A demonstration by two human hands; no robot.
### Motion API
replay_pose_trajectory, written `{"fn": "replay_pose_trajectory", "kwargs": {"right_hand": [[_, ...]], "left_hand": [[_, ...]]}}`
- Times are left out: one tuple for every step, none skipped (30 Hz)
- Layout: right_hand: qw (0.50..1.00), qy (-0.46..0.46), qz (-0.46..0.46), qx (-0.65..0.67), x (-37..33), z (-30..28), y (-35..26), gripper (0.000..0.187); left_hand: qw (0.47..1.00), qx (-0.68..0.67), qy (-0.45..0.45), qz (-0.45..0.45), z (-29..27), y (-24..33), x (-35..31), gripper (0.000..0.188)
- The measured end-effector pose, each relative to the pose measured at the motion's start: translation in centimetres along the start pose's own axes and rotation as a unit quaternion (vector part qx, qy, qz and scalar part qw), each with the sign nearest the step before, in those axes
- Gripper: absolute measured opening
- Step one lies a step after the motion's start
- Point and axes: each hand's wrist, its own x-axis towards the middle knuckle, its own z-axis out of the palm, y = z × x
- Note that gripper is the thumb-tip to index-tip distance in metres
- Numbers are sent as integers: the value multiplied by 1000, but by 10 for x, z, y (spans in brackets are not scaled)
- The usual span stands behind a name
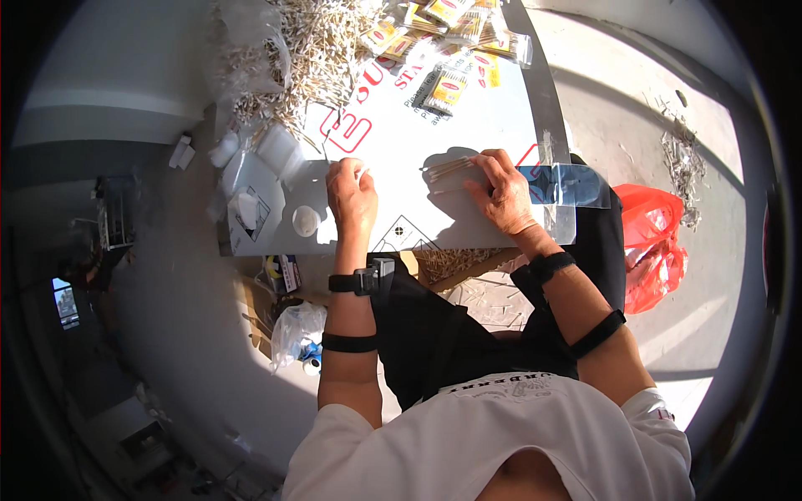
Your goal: Packaging small bunches of toothpicks into individual plastic bags.
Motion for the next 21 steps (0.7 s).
{"fn": "replay_pose_trajectory", "kwargs": {"right_hand": [[1000,-10,13,11,1,0,-3,36],[999,-19,30,19,1,0,-3,36],[999,-20,30,20,1,0,-2,36],[999,-27,35,22,1,1,-2,37],[998,-34,41,21,2,-1,-2,38],[998,-34,42,21,3,-1,-3,38],[998,-36,38,25,3,-1,-5,37],[998,-37,39,25,2,-2,-3,37],[998,-36,38,27,3,-1,-5,37],[998,-40,38,30,4,0,-7,37],[998,-42,44,27,2,-1,-4,37],[998,-41,48,24,0,-2,-1,37],[998,-42,52,23,0,-4,-1,37],[997,-44,55,21,0,-4,-2,36],[997,-44,56,21,-1,-4,-1,36],[998,-36,46,21,0,-5,-1,36],[999,-31,36,23,-1,-5,-1,35],[998,-35,37,23,-2,-4,-2,35],[999,-34,37,20,-2,-3,-2,35],[999,-30,35,17,0,-2,-2,35],[999,-32,36,17,1,-1,-2,35]], "left_hand": [[993,103,59,10,3,-12,21,18],[990,130,54,-17,3,-17,40,17],[985,158,48,-44,3,-22,55,17],[985,160,48,-44,2,-25,65,17],[980,179,-6,-84,4,-27,74,16],[970,198,-60,-124,5,-29,78,16],[970,199,-60,-124,4,-30,76,16],[967,185,-98,-148,8,-29,71,16],[961,173,-131,-174,6,-31,64,16],[979,169,-75,-89,10,-42,45,7],[985,149,-79,-43,11,-30,28,6],[988,131,-86,-15,10,-13,8,6],[986,123,-114,-19,5,3,-10,7],[986,111,-121,9,1,15,-29,9],[988,77,-132,14,-2,27,-45,12],[989,64,-132,35,-6,33,-59,14],[988,52,-132,52,-9,36,-70,16],[988,51,-135,48,-10,34,-75,16],[991,31,-115,54,-10,31,-77,17],[994,10,-94,61,-11,28,-75,18],[993,26,-89,71,-12,25,-70,19]]}}
